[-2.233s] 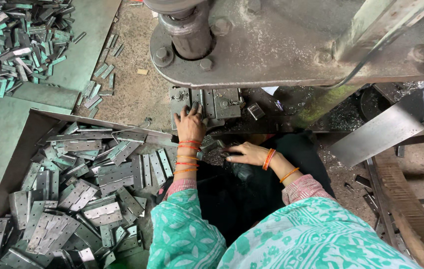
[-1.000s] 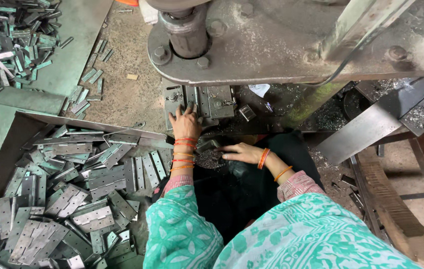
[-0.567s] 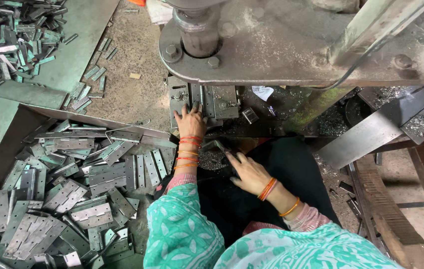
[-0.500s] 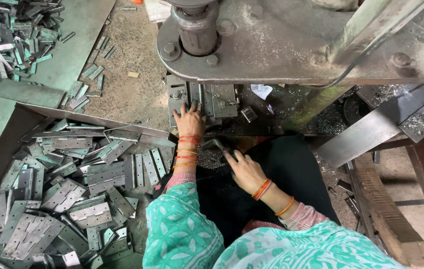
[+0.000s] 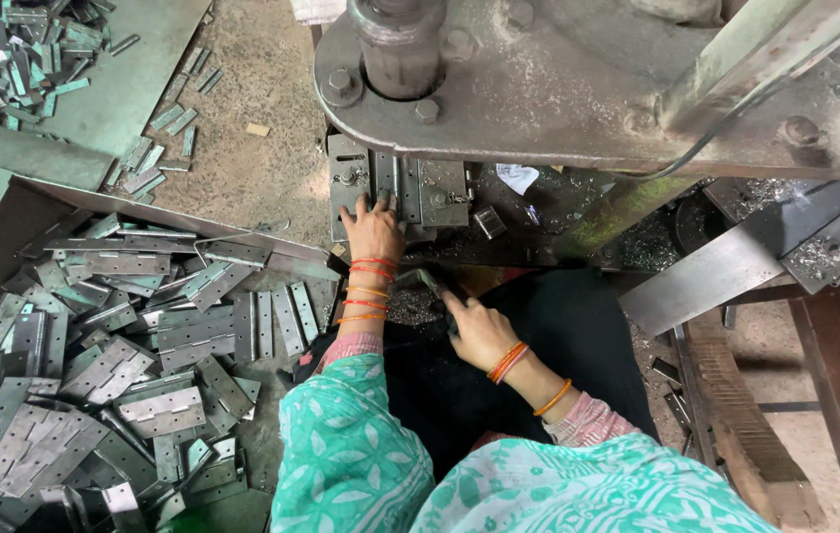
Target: The person repeatedly places metal hinge pieces into a press machine, activates the press, and removes the processed pieces. The person handles the metal pieces one at a time and deposits them into a bin after processing.
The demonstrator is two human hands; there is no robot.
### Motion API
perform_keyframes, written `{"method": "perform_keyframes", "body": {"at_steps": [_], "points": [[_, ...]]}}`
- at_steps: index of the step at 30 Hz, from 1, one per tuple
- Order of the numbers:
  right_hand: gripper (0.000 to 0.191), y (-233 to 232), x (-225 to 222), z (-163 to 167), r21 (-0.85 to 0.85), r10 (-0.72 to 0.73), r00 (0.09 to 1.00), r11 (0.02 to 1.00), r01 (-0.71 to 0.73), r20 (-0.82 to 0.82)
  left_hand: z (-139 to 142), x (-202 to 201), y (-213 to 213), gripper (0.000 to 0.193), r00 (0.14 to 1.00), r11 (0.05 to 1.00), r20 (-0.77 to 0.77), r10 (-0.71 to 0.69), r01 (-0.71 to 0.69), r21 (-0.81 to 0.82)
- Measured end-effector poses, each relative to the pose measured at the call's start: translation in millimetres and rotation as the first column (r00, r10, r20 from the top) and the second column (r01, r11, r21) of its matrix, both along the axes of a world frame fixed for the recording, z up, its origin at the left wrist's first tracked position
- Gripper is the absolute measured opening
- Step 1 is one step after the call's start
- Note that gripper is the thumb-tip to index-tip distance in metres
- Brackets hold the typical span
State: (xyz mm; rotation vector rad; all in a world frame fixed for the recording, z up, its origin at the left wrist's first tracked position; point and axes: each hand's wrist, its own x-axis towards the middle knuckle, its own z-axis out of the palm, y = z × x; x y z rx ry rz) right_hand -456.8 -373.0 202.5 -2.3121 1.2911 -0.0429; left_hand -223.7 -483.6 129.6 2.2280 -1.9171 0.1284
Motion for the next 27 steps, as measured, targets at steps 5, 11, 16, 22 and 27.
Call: {"method": "perform_keyframes", "body": {"at_steps": [5,11,16,22,27], "points": [[0.077,-4,0,-1,0.086,-0.065,0.996,0.995,0.060,0.061,1,-2,-1,0.040,1.000,0.995,0.003,0.019,-0.020,0.102],[0.076,-1,-1,-3,0.077,-0.085,0.991,0.994,0.077,0.104,2,-2,1,0.039,1.000,1.000,0.000,0.006,-0.006,0.004],[0.071,-4,-2,-8,-0.001,-0.031,0.978,0.999,0.032,0.208,-6,1,3,0.040,0.999,1.000,-0.045,-0.007,0.006,-0.020],[0.071,-21,4,-10,0.058,0.094,0.986,0.993,-0.103,0.136,-18,1,3,0.040,0.999,0.997,-0.034,-0.003,0.000,-0.077],[0.068,-27,16,-5,0.160,0.105,0.988,0.983,-0.087,-0.110,-14,-4,-3,0.041,0.999,0.999,0.010,0.035,-0.035,-0.013]]}}
